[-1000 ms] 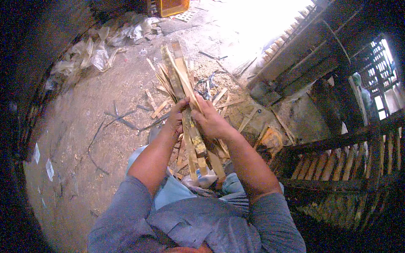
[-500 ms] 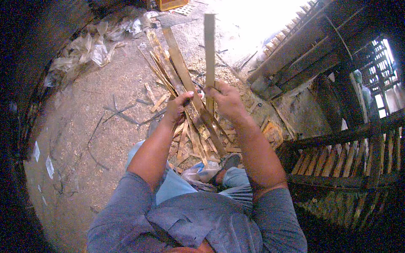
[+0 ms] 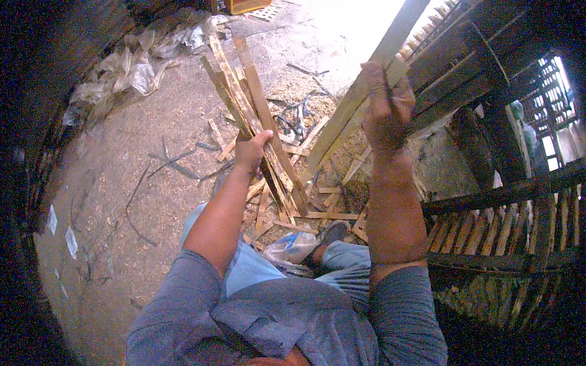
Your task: The person sits on the floor and assembles small wooden trays by hand. They pick up thin wooden slats from a pile, interlace them into a grid pattern, and place the finished trays onto a nearby rack.
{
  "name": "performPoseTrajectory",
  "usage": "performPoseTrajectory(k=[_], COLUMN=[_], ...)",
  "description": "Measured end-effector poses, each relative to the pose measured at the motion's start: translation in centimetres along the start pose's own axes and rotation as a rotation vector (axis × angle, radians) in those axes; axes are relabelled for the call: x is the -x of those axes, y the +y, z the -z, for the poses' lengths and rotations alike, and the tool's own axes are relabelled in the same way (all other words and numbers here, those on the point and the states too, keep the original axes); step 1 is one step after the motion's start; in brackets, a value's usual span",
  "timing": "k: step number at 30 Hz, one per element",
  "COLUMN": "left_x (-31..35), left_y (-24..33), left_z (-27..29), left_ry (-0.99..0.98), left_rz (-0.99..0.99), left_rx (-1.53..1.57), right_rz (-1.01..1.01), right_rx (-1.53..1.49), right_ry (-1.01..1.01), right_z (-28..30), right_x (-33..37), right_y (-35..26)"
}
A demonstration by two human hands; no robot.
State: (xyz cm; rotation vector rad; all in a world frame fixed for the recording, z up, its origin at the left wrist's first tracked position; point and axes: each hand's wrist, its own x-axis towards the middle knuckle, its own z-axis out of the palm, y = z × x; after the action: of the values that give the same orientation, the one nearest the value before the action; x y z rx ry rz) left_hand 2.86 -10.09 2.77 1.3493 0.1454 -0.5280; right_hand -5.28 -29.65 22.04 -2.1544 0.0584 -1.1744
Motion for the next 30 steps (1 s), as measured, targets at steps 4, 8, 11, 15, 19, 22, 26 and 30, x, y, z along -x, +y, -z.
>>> performPoseTrajectory(k=[4, 8, 11, 15, 19, 22, 26, 30], left_x=[-1.2, -2.3, -4.6, -2.8, -0.9, -0.7, -0.3, 0.0], left_y=[-1.4, -2.5, -4.6, -3.8, -1.5, -2.2, -1.7, -0.7], left_z=[0.6, 0.5, 1.6, 0.7, 0.3, -0.2, 1.1, 1.3], left_ry=[-0.071, -0.086, -0.034, -0.268, -0.53, -0.616, -0.629, -0.545], left_rz=[0.05, 0.084, 0.008, 0.104, 0.245, 0.267, 0.281, 0.249], left_rx=[0.233, 0.329, 0.238, 0.457, 0.691, 0.851, 0.714, 0.526], right_rz=[-0.16, -0.292, -0.144, 0.0, -0.099, -0.149, -0.106, -0.239], right_rx=[-0.34, -0.67, -0.342, 0.139, 0.275, 0.427, 0.284, 0.247], right_ry=[0.087, 0.201, 0.059, -0.323, -0.642, -0.721, -0.729, -0.699], right_z=[0.6, 1.8, 3.0, 2.0, -6.2, -8.1, -8.8, -6.9], right_x=[-2.0, -3.3, -4.9, -4.8, 5.7, 10.8, 12.6, 11.3], right_y=[-3.3, -3.9, -3.9, -3.2, 0.7, 1.2, 1.1, 2.0])
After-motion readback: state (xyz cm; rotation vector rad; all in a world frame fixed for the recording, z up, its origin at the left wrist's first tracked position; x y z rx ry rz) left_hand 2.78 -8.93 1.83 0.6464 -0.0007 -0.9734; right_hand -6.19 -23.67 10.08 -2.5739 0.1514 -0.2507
